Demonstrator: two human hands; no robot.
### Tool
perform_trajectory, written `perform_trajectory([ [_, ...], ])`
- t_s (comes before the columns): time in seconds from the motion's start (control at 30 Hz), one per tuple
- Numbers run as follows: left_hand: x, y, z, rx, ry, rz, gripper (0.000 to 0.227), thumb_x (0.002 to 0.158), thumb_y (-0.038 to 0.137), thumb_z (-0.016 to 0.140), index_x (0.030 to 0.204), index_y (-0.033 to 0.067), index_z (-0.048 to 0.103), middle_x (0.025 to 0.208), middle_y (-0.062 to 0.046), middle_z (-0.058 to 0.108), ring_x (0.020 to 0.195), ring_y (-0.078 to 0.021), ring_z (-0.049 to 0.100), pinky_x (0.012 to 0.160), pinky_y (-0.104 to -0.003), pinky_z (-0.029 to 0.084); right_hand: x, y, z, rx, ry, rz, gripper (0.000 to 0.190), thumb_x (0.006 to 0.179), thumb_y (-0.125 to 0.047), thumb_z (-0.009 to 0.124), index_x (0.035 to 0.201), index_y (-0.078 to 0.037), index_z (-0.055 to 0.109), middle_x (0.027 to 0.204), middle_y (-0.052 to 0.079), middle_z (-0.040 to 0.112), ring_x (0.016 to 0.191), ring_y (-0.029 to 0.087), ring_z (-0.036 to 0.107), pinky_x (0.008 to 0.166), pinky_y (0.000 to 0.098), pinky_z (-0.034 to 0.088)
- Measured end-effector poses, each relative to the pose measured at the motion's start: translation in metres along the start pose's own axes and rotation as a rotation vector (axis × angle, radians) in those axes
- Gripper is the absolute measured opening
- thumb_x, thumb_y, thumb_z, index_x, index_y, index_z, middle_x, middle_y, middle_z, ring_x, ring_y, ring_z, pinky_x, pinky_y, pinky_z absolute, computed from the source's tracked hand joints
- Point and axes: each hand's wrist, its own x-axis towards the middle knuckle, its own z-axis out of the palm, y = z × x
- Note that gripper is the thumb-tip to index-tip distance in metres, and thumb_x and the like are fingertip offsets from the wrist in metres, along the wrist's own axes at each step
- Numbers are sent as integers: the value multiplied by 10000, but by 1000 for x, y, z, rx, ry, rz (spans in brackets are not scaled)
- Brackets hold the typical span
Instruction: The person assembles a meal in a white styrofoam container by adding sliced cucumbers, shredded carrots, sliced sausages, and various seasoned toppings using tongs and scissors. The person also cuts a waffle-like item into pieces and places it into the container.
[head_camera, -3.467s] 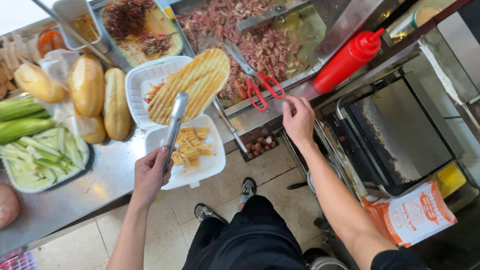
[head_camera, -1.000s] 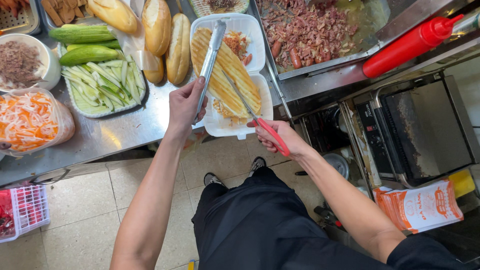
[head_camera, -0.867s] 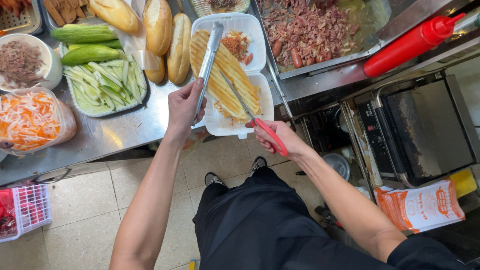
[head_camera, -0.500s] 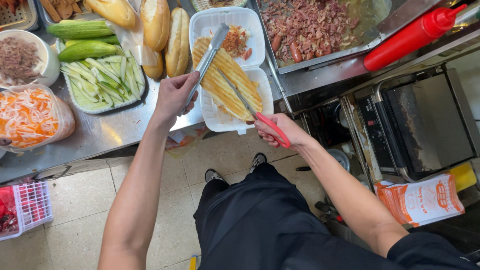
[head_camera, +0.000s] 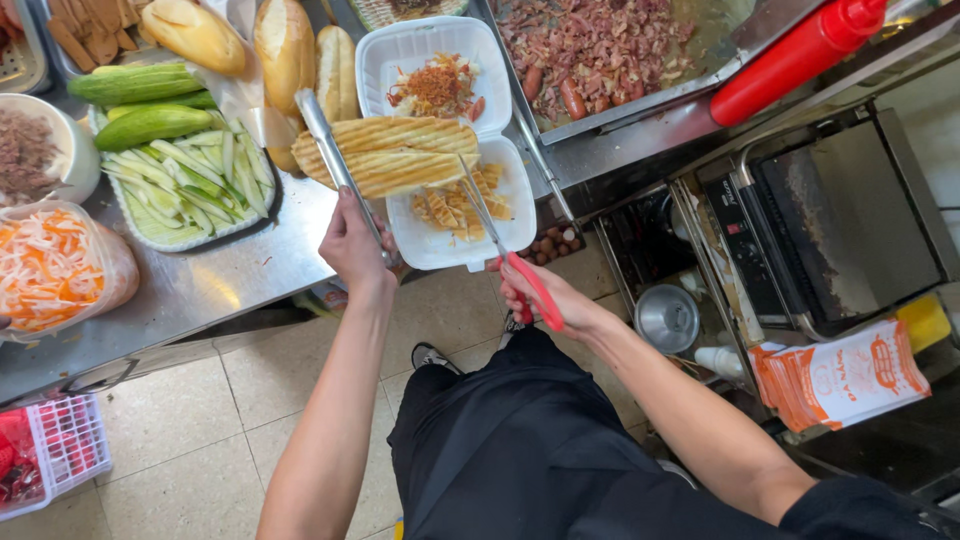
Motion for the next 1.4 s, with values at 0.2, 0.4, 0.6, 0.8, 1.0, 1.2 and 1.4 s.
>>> perform_trajectory([
  [0.2, -31, -33, -17, -49, 19, -64, 352, 1015, 389, 625, 939, 49, 670, 607, -42, 554, 382, -118, 469, 334, -278, 330, 18, 2, 7, 64, 146, 12, 566, 1005, -487, 567, 1320, -18, 545, 727, -44, 491, 613, 58, 483, 535, 241, 439],
  [0.4, -39, -42, -37, -19, 40, -75, 361, 1010, 394, 618, 940, 44, 677, 603, -45, 550, 380, -117, 467, 331, -277, 323, 14, 16, 13, -30, 215, 30, 553, 978, -467, 616, 1250, 15, 598, 671, -36, 486, 528, 62, 461, 454, 231, 412],
  [0.6, -36, -41, -44, -4, 58, -55, 378, 1020, 405, 624, 937, 39, 662, 609, -45, 547, 393, -114, 470, 338, -274, 317, 17, 13, 15, -78, 225, 25, 569, 998, -456, 620, 1239, 60, 618, 666, -34, 484, 531, 66, 469, 451, 233, 412],
  [0.8, -26, -35, -31, -56, 66, -30, 383, 1022, 415, 622, 933, 43, 645, 617, -38, 545, 399, -115, 474, 338, -277, 317, 3, 11, 19, 13, 70, 85, 600, 994, -528, 530, 1326, -29, 542, 745, -41, 505, 608, 63, 509, 526, 240, 452],
  [1.0, -40, -39, -24, -39, 26, -91, 366, 1009, 414, 614, 957, 57, 674, 607, -39, 542, 398, -114, 471, 346, -275, 320, 11, 12, 17, -31, 134, 38, 604, 1013, -512, 561, 1295, 23, 568, 709, -38, 461, 577, 68, 459, 488, 248, 408],
  [1.2, -42, -40, -26, -19, -8, -95, 396, 1023, 407, 630, 917, 26, 638, 610, -44, 540, 403, -113, 460, 346, -277, 311, 18, 8, 10, 60, 131, 58, 564, 976, -486, 583, 1276, -9, 570, 683, -40, 500, 558, 67, 493, 481, 244, 434],
  [1.4, -42, -41, -32, 16, 17, -108, 381, 1010, 403, 635, 909, 36, 658, 612, -39, 544, 399, -109, 462, 346, -269, 308, 25, 14, 7, -62, 142, 6, 616, 1021, -493, 616, 1243, 82, 610, 676, -22, 483, 536, 78, 465, 470, 245, 404],
])
